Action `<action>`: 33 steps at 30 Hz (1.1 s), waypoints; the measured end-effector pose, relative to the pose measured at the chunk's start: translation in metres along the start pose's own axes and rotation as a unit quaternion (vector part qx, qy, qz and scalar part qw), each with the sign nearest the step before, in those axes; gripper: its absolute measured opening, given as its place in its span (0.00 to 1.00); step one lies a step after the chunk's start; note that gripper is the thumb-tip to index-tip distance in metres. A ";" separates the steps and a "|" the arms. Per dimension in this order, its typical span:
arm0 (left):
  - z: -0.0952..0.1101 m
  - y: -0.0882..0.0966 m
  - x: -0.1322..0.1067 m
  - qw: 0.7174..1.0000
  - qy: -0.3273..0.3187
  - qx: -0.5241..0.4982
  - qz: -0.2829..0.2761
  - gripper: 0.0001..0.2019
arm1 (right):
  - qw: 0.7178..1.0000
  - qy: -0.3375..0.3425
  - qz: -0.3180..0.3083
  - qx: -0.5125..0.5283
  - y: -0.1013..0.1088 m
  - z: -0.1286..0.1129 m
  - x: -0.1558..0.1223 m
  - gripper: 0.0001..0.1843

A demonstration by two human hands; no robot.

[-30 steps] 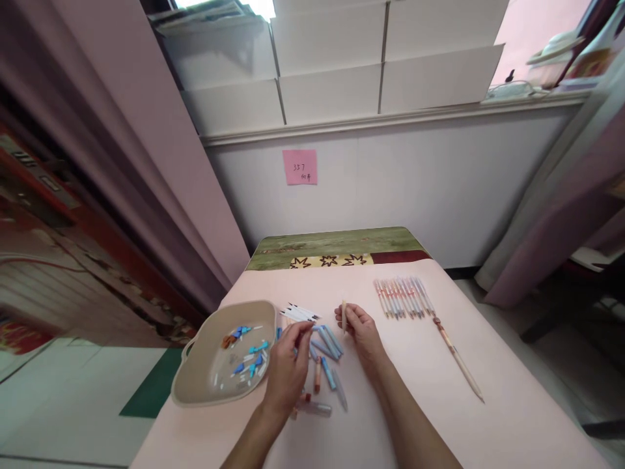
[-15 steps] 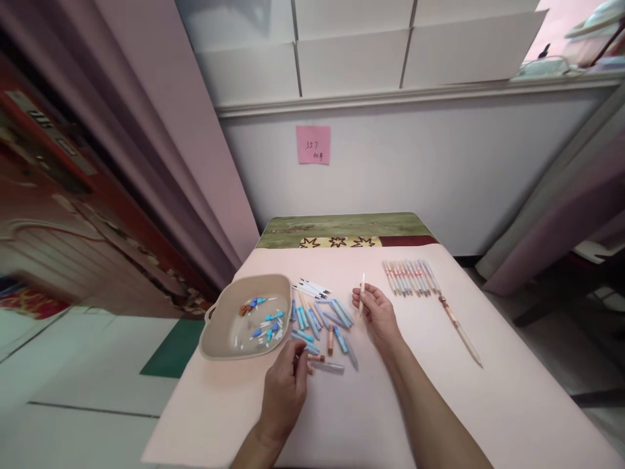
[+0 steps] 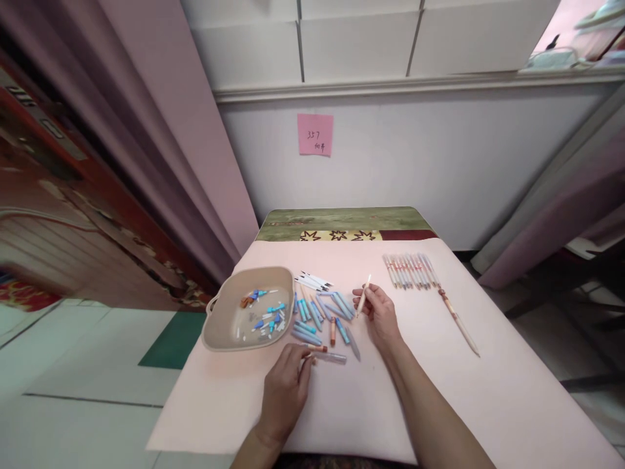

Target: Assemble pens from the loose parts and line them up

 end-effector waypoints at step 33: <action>-0.123 0.069 0.134 0.954 0.179 0.227 -0.082 0.04 | 0.897 0.226 0.083 -0.370 0.025 -0.006 0.010 0.22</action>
Point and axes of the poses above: each hand's wrist, its own x-axis towards the middle knuckle, its own y-axis out of the back of the hand, z = x × y, the point moved 4 cm from there along x, towards the middle knuckle, and after that the axes turned 14 degrees about z, right-handed, at the moved point
